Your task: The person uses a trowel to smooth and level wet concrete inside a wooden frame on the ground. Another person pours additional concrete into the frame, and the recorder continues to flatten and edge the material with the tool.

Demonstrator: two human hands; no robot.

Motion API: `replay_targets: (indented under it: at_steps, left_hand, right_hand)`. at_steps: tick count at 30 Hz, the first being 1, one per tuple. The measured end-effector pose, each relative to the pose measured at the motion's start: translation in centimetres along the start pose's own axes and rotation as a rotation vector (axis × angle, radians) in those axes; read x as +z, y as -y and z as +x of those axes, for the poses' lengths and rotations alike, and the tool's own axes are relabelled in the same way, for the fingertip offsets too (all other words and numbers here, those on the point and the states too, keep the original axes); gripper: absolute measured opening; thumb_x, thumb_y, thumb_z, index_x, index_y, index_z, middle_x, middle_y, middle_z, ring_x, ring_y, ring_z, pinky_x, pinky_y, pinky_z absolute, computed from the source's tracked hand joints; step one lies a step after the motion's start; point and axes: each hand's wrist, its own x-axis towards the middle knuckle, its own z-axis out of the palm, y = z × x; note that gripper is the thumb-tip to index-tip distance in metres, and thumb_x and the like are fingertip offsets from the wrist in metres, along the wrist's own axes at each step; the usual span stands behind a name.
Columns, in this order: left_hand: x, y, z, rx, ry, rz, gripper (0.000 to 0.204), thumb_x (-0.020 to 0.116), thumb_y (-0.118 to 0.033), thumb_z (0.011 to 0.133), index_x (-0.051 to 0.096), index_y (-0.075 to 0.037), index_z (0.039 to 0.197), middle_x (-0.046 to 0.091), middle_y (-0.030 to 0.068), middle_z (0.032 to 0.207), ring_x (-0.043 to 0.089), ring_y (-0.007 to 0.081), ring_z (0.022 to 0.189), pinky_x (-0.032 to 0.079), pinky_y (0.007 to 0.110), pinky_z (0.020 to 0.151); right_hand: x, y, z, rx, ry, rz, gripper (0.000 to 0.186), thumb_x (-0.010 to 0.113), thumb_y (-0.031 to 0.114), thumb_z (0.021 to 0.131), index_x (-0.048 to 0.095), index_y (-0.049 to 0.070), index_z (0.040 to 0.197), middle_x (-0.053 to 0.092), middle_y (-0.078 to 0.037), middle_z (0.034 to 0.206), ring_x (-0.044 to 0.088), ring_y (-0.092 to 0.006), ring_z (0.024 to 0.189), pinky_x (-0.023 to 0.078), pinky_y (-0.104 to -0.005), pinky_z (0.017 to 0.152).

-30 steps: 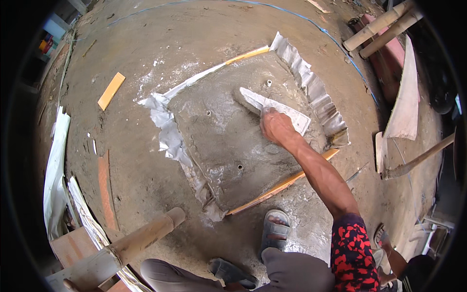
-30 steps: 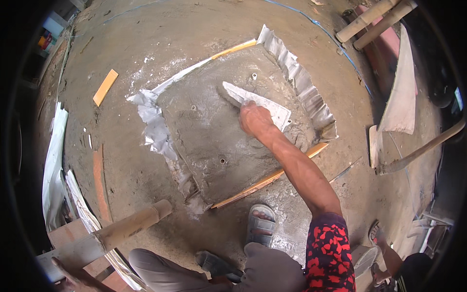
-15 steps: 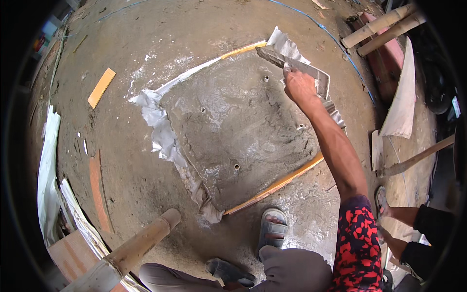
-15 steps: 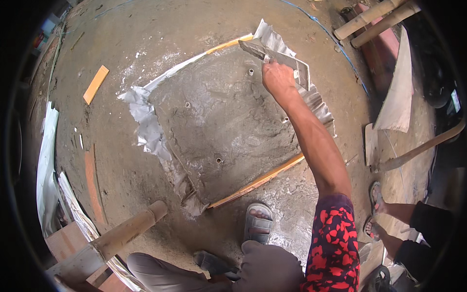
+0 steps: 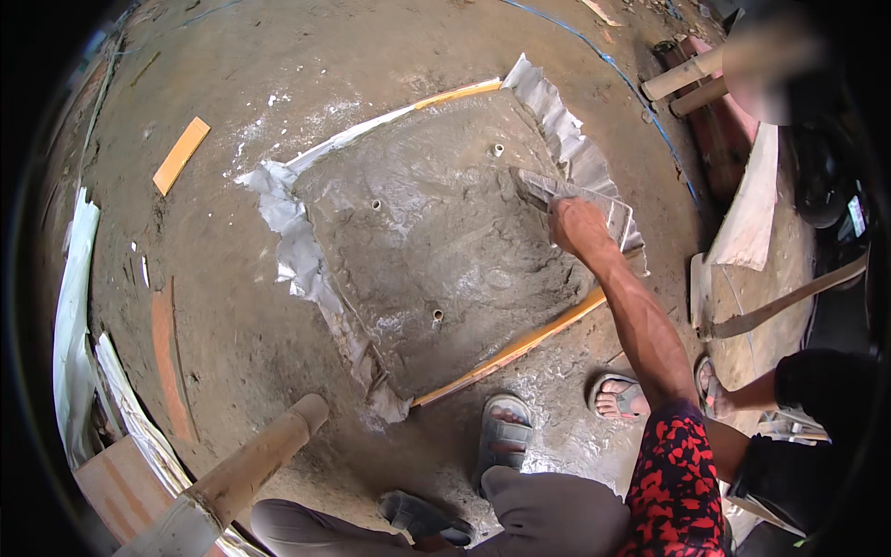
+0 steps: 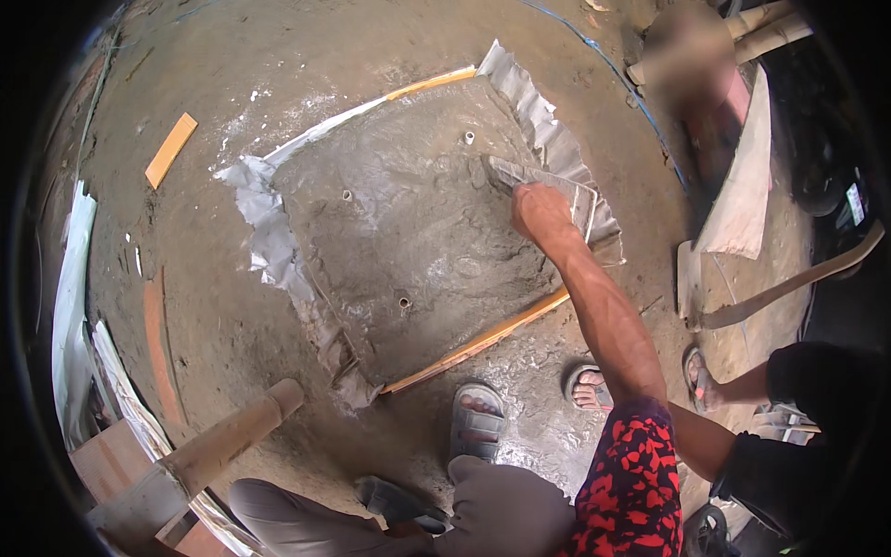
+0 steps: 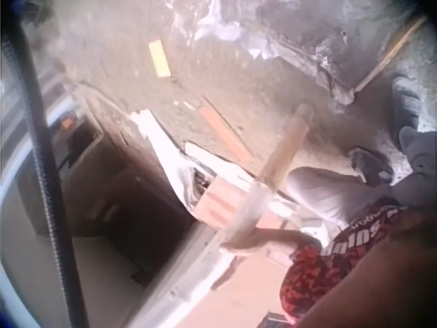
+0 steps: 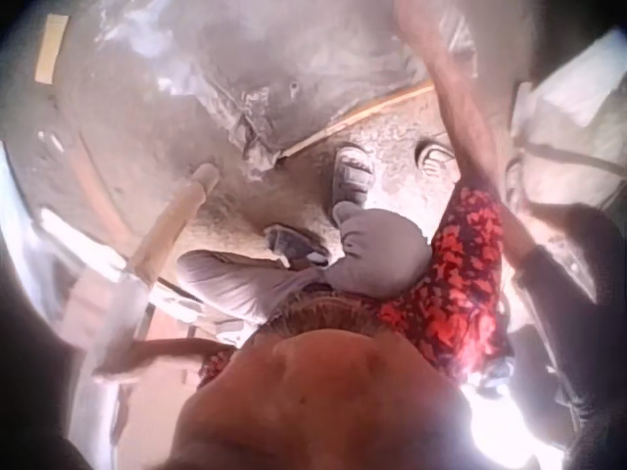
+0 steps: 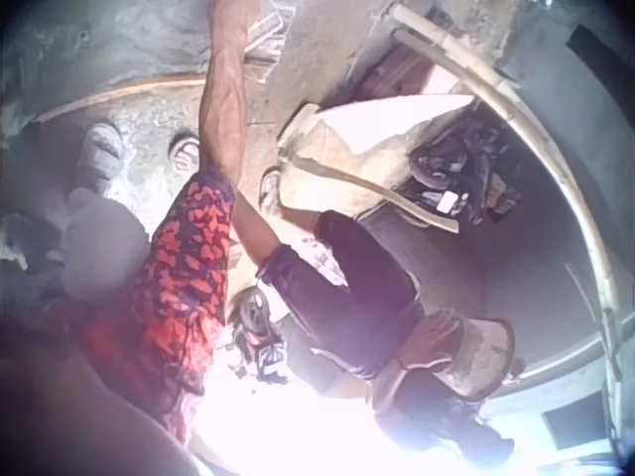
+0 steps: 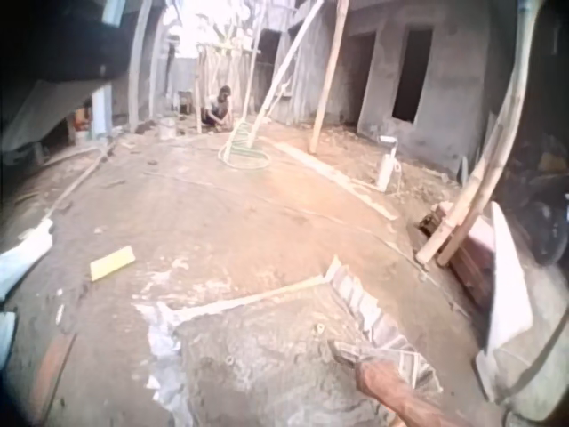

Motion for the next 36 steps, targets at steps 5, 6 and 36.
replay_targets:
  at_steps: [5, 6, 36]
  left_hand:
    - [1.6, -0.5, -0.7, -0.029, -0.029, -0.007, 0.044, 0.061, -0.011, 0.086, 0.047, 0.005, 0.125, 0.057, 0.0211, 0.116, 0.060, 0.0276, 0.095, 0.050, 0.039, 0.080]
    - [2.6, -1.2, -0.7, -0.031, -0.046, -0.010, 0.046, 0.061, -0.008, 0.086, 0.043, 0.006, 0.126, 0.055, 0.0236, 0.117, 0.059, 0.0295, 0.095, 0.051, 0.040, 0.080]
    - [2.4, -4.0, -0.1, -0.164, 0.376, -0.202, 0.106, 0.083, -0.010, 0.065, 0.011, 0.001, 0.142, 0.032, 0.0211, 0.136, 0.040, 0.0305, 0.123, 0.037, 0.043, 0.101]
  right_hand:
    - [0.8, 3.6, -5.4, 0.081, -0.171, 0.185, 0.021, 0.055, 0.017, 0.087, 0.064, 0.000, 0.094, 0.065, -0.026, 0.089, 0.065, -0.0414, 0.082, 0.052, -0.0478, 0.072]
    - [-0.1, 5.2, -8.3, 0.066, -0.258, 0.343, 0.022, 0.055, 0.018, 0.088, 0.062, 0.000, 0.097, 0.065, -0.026, 0.089, 0.064, -0.0423, 0.082, 0.051, -0.0483, 0.072]
    - [7.4, 8.0, -38.6, 0.445, -0.061, 0.755, 0.048, 0.061, 0.042, 0.085, 0.065, -0.004, 0.098, 0.067, -0.024, 0.088, 0.066, -0.0344, 0.086, 0.050, -0.0411, 0.077]
